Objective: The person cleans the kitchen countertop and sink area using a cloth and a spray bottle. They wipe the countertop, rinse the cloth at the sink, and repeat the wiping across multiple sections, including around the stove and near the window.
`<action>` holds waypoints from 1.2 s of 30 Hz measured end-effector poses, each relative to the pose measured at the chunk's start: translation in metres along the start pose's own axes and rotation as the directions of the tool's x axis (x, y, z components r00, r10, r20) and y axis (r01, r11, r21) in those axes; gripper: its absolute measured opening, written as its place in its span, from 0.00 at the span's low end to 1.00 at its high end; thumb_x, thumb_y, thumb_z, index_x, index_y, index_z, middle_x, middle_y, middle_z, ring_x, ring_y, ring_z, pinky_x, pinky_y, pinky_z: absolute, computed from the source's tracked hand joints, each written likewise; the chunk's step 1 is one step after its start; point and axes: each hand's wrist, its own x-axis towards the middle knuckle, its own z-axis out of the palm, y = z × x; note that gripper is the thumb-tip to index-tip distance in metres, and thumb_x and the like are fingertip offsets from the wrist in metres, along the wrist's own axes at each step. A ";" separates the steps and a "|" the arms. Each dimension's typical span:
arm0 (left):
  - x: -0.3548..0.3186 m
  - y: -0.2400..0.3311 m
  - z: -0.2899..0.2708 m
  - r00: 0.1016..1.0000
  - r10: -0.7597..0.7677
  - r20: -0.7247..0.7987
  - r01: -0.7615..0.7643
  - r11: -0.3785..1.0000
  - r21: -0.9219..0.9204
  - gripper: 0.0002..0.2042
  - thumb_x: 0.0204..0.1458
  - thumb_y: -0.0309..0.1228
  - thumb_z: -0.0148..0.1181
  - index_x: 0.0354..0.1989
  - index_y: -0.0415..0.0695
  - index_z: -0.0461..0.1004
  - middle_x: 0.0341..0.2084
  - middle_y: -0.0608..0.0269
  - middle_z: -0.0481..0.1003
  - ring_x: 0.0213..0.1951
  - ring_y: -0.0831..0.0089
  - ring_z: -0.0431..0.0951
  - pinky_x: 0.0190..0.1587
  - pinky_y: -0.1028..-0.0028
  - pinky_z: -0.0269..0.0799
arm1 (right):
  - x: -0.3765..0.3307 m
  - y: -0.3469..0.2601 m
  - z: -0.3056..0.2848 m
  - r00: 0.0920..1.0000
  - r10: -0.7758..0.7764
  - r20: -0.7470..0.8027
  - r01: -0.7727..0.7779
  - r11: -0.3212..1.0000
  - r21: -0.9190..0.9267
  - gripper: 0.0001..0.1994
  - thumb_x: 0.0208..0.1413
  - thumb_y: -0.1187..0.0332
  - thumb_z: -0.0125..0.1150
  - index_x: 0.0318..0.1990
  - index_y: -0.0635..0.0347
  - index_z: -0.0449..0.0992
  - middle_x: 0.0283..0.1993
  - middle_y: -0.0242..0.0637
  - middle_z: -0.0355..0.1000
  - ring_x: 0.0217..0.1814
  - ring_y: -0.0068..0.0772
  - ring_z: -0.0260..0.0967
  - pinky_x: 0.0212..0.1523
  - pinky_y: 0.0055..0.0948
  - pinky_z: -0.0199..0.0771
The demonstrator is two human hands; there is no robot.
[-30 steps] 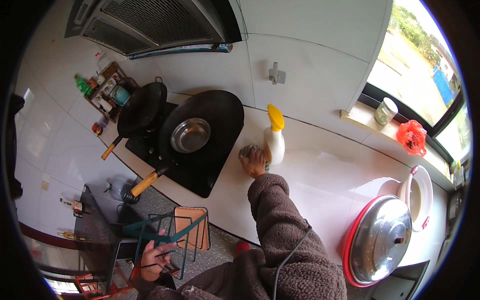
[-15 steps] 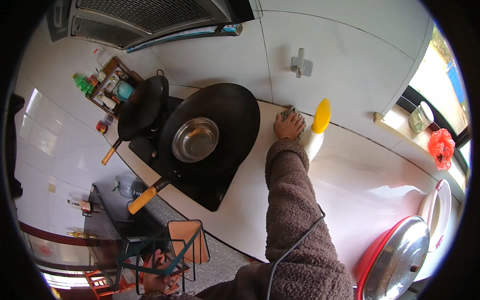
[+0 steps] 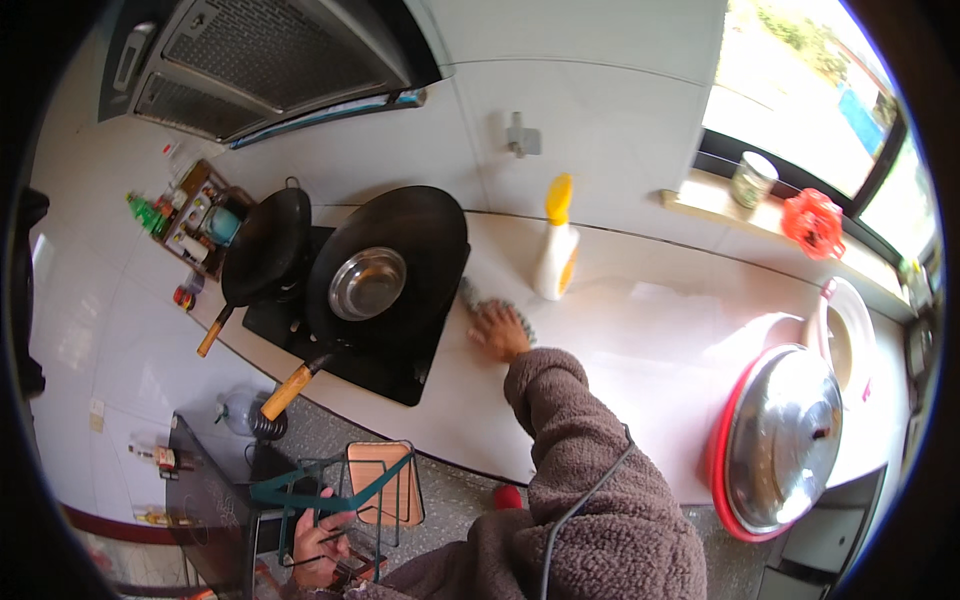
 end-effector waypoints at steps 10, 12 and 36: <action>0.028 0.013 0.055 0.906 -0.071 0.418 0.005 0.988 0.157 0.30 0.51 0.23 0.47 0.65 0.35 0.49 0.46 0.37 0.75 0.19 0.65 0.76 0.22 0.73 0.76 | -0.223 0.025 -0.054 0.986 0.132 0.106 -0.148 0.977 0.152 0.27 0.66 0.49 0.37 0.67 0.52 0.59 0.75 0.43 0.44 0.77 0.51 0.33 0.73 0.53 0.28; 0.027 0.012 0.068 0.898 -0.069 0.435 -0.009 0.984 0.176 0.31 0.51 0.23 0.46 0.65 0.34 0.48 0.46 0.38 0.75 0.19 0.66 0.75 0.22 0.74 0.76 | -0.243 0.065 -0.075 0.940 0.342 0.003 -0.339 0.929 0.149 0.25 0.66 0.52 0.40 0.66 0.52 0.61 0.73 0.46 0.48 0.76 0.54 0.36 0.72 0.53 0.31; 0.189 -0.089 0.489 0.651 -0.091 0.754 0.012 0.994 0.109 0.17 0.56 0.22 0.42 0.55 0.38 0.62 0.46 0.44 0.75 0.27 0.68 0.78 0.32 0.71 0.81 | -0.262 0.098 -0.088 0.805 0.529 -0.269 -0.518 0.847 0.117 0.26 0.57 0.61 0.54 0.64 0.51 0.63 0.72 0.39 0.51 0.74 0.51 0.44 0.71 0.51 0.42</action>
